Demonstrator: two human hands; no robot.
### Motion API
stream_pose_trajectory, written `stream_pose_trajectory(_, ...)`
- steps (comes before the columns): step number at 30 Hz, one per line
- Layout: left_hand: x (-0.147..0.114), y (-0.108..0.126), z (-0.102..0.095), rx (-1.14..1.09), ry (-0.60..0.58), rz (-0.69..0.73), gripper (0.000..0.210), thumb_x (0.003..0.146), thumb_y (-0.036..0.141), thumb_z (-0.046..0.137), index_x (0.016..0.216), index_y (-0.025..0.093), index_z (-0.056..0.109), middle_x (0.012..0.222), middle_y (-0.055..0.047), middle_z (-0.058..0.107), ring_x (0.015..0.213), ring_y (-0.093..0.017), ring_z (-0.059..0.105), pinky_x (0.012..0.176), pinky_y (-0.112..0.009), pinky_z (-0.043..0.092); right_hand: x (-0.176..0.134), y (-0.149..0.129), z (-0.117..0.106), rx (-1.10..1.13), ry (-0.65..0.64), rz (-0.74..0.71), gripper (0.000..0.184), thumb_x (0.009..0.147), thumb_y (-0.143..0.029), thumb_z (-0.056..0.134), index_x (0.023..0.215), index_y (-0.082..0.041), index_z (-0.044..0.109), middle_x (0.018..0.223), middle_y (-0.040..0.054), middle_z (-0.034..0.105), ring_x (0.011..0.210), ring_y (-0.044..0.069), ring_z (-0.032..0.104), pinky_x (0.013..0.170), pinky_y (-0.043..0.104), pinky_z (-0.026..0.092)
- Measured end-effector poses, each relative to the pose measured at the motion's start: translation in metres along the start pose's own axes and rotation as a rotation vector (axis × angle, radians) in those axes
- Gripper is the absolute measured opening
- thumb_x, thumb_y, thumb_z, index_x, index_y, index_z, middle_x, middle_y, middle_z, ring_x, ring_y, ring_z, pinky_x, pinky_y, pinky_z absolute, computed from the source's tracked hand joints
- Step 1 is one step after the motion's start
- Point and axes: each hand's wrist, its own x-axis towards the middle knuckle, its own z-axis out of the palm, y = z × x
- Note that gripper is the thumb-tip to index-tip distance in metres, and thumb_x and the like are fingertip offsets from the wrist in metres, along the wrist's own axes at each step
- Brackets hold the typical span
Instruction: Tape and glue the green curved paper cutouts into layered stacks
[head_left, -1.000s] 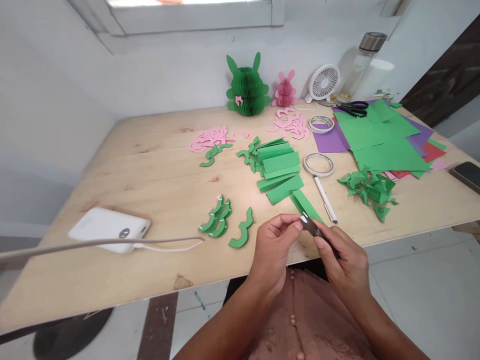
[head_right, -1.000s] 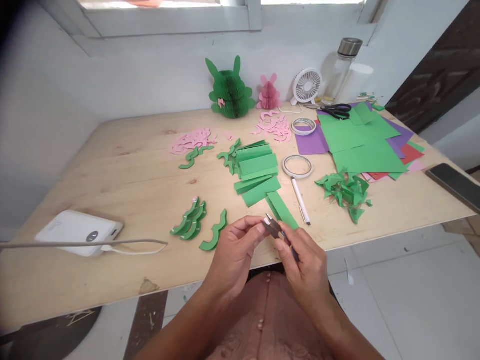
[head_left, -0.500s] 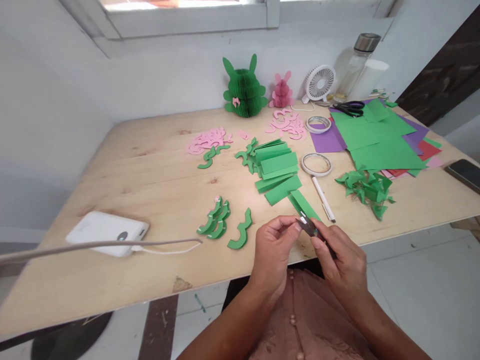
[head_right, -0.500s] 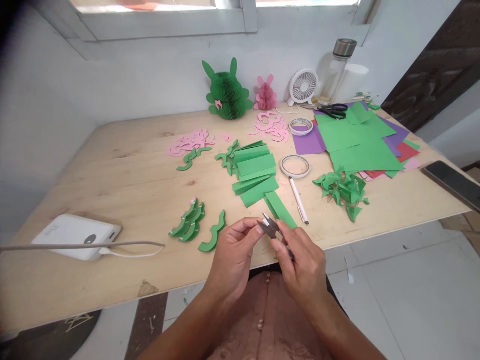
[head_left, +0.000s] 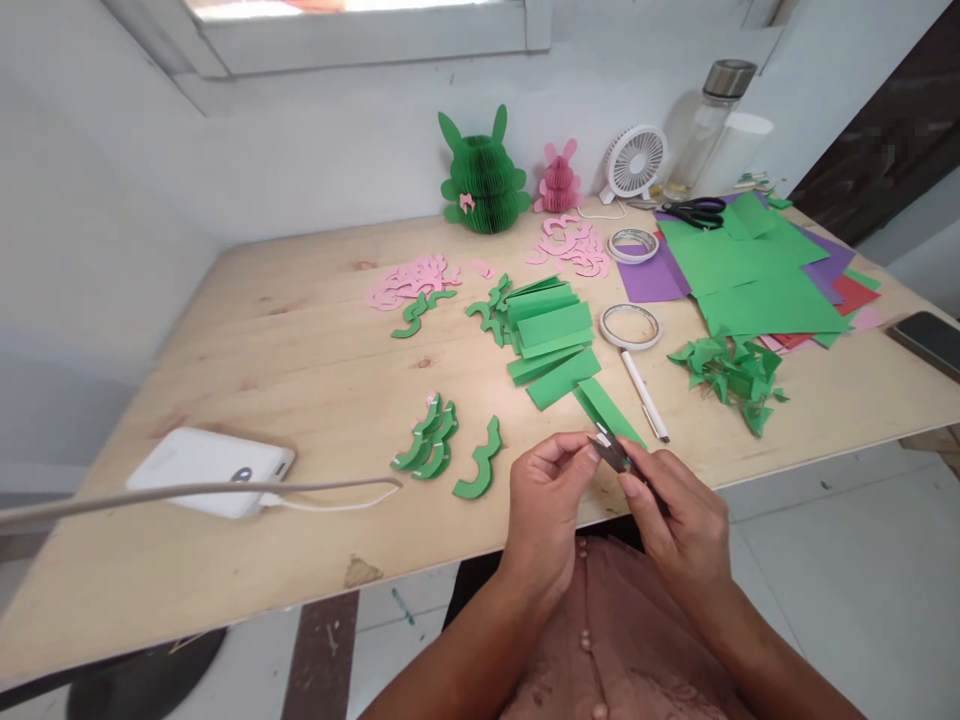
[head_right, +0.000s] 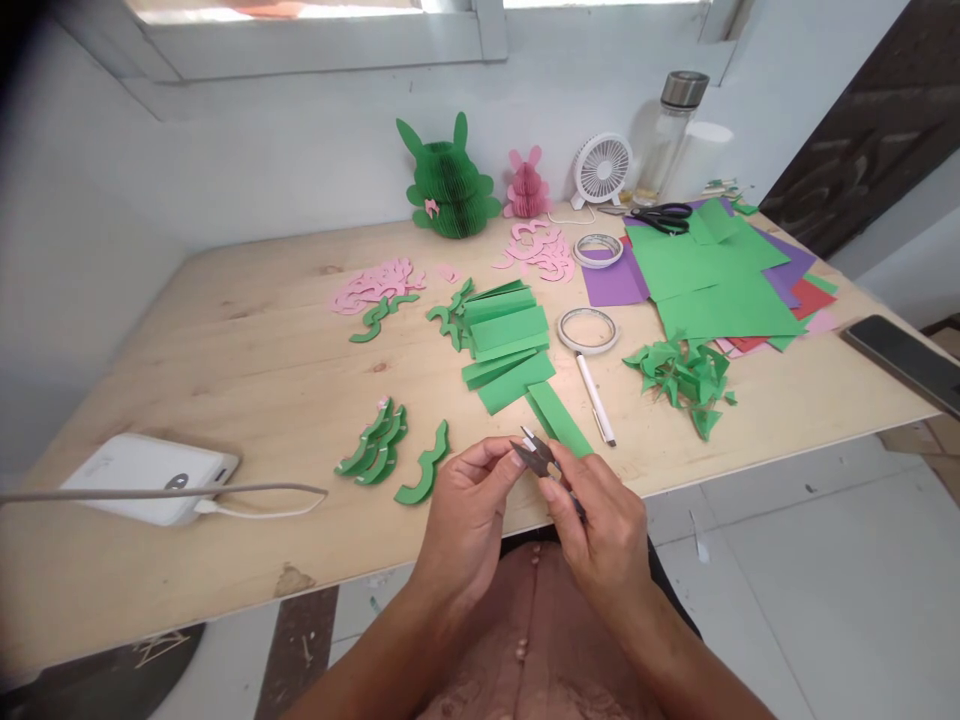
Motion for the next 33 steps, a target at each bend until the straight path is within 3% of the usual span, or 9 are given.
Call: stream_pose_trajectory(33, -0.0005, 0.002, 0.0008, 0.067, 0.025, 0.054, 0.002, 0.072, 0.018, 0.071, 0.072, 0.016, 0.072, 0.072, -0.001, 0.071, 0.073, -0.012, 0.061, 0.076, -0.022, 0.048, 0.0011, -0.0007, 0.001, 0.025, 0.012, -0.015, 0.027, 0.092, -0.019, 0.051, 0.115, -0.013, 0.063, 0.083, 0.0043, 0.067, 0.071, 0.013, 0.061, 0.062, 0.024, 0.048)
